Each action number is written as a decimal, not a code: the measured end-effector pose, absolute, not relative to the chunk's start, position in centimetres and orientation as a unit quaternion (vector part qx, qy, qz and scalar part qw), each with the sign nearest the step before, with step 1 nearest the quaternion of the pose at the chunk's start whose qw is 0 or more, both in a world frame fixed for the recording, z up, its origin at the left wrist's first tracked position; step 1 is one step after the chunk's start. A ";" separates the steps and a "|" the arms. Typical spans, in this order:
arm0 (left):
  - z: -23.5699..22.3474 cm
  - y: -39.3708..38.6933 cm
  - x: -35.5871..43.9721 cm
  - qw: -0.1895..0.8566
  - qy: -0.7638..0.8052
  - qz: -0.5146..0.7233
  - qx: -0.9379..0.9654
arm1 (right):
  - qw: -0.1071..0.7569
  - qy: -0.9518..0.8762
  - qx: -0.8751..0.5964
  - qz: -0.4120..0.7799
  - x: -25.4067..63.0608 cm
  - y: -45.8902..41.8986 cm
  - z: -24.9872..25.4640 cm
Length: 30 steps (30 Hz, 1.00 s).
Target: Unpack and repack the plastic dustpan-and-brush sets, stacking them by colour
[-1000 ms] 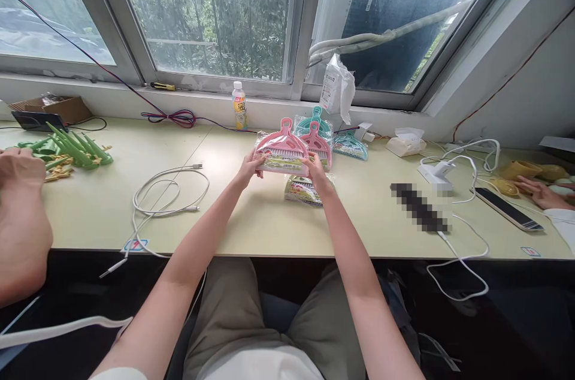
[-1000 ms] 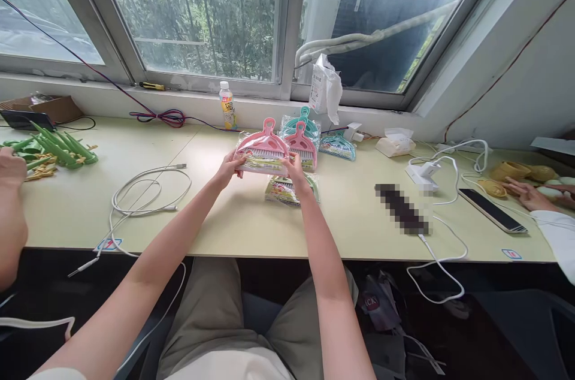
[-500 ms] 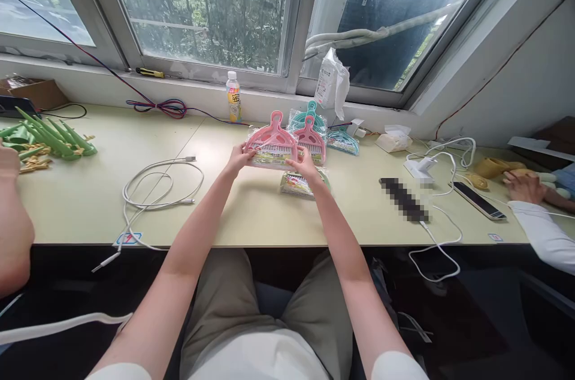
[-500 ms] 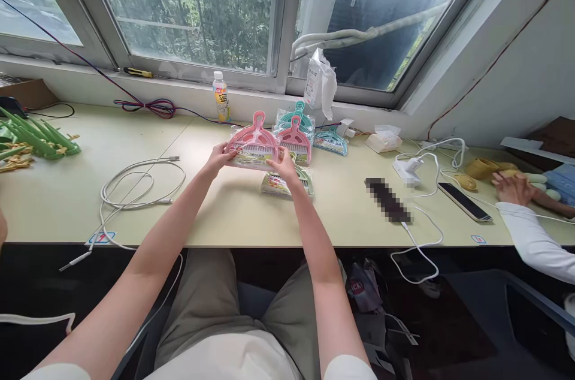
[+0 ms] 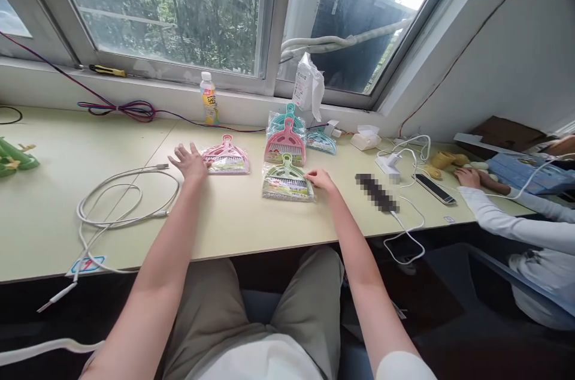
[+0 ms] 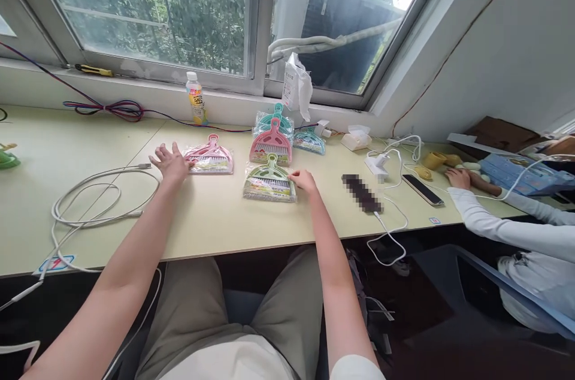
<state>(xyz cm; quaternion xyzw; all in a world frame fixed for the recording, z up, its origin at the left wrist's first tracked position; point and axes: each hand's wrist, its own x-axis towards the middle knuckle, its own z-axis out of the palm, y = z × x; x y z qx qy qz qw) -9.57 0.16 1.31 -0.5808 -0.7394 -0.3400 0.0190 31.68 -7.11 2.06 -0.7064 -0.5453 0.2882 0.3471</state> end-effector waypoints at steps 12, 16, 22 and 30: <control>4.5 -3.4 -1.8 -0.216 -0.464 -0.520 -0.683 | 0.466 -0.613 -0.625 0.131 27.5 -8.1 4.4; 5.0 -4.4 0.3 -0.502 -0.369 -0.451 -0.639 | 0.505 -0.641 -0.558 0.153 24.2 -6.9 5.3; 4.0 -3.5 0.0 -0.511 -0.346 -0.592 -0.518 | 0.532 -0.667 -0.522 -0.012 18.6 -7.1 4.3; 3.8 -3.1 -0.2 -0.507 -0.323 -0.683 -0.415 | 0.502 -0.681 -0.502 0.179 17.9 -6.8 1.2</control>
